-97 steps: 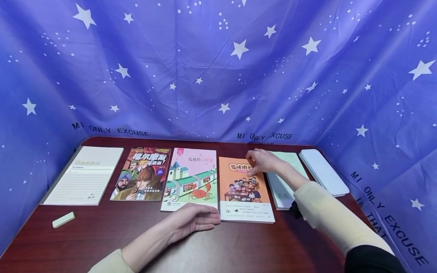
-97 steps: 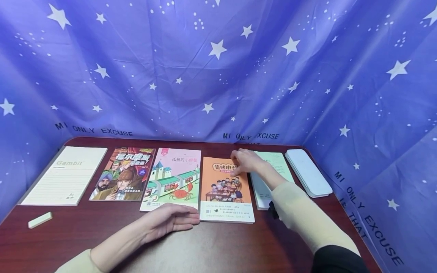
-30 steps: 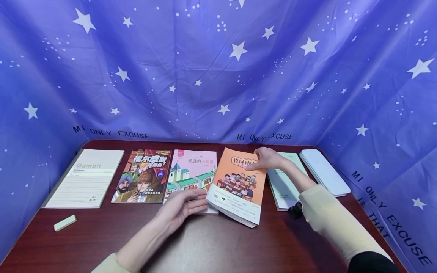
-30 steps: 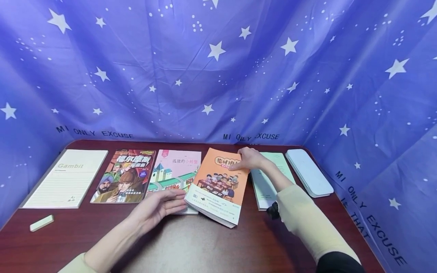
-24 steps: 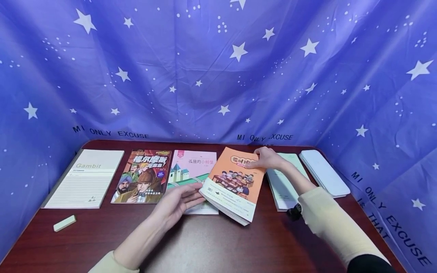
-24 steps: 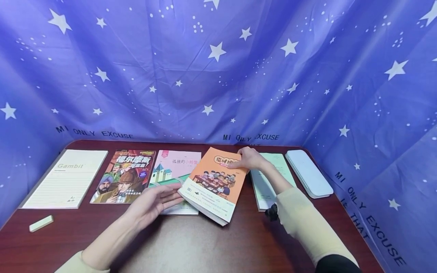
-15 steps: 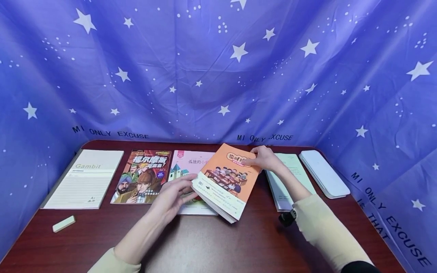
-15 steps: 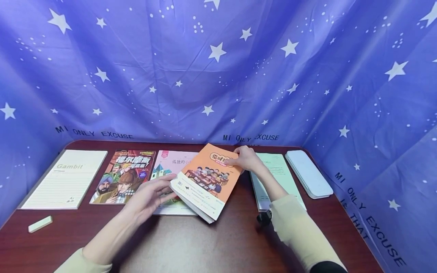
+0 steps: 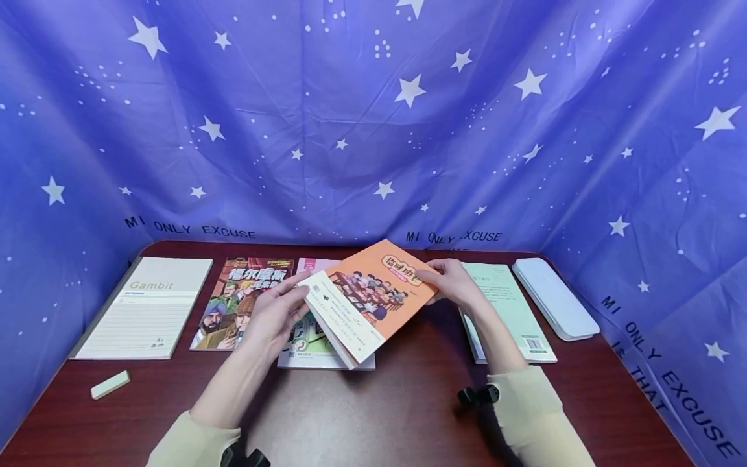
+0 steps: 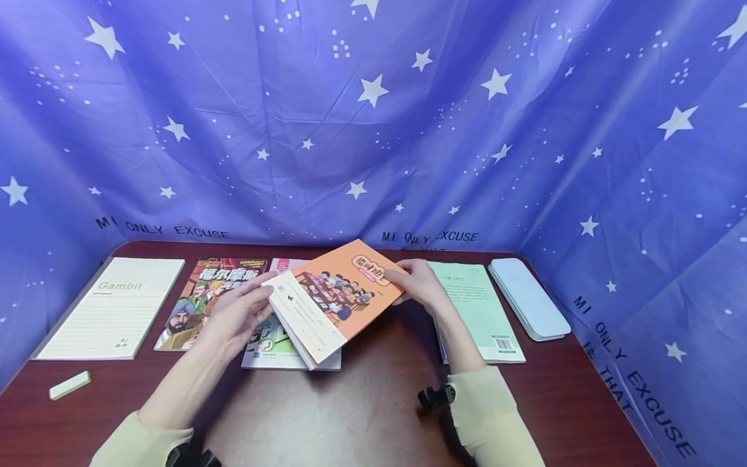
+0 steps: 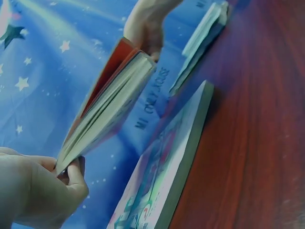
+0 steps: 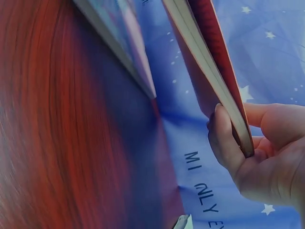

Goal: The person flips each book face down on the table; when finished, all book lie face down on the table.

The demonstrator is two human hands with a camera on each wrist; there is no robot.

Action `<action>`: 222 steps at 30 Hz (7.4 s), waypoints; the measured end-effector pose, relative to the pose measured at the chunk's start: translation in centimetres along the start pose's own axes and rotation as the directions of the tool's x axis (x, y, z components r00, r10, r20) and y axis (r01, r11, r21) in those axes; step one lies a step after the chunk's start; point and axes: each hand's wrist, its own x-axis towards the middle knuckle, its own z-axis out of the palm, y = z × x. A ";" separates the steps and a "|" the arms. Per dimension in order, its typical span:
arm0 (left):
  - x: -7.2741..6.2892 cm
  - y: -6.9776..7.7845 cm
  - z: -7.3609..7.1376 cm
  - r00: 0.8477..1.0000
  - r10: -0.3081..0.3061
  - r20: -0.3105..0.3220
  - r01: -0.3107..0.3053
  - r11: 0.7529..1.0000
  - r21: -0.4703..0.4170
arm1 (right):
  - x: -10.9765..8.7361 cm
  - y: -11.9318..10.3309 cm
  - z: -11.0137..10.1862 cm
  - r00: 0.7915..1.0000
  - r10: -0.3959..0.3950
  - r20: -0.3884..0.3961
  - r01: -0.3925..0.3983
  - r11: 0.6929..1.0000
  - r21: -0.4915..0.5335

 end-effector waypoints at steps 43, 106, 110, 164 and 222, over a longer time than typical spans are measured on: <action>1.7 1.0 -1.1 0.993 0.088 -0.083 -0.085 0.996 0.038 | -3.0 1.7 0.3 0.990 -0.128 0.059 0.071 0.819 0.569; -0.5 3.1 -0.1 0.948 0.319 0.004 -0.313 0.926 0.211 | -3.6 1.0 0.7 0.946 -0.285 -0.156 0.312 0.662 0.682; -0.5 3.1 0.0 0.944 0.329 0.009 -0.324 0.926 0.195 | -3.6 1.0 0.7 0.940 -0.302 -0.162 0.324 0.630 0.706; -0.3 3.2 -0.3 0.964 0.264 -0.010 -0.260 0.954 0.152 | -3.5 0.5 1.3 0.942 -0.210 -0.262 0.336 0.539 0.773; -0.3 3.2 -0.4 0.976 0.049 0.212 -0.108 0.956 0.274 | -3.4 1.0 1.7 0.990 -0.140 0.009 0.092 0.700 0.708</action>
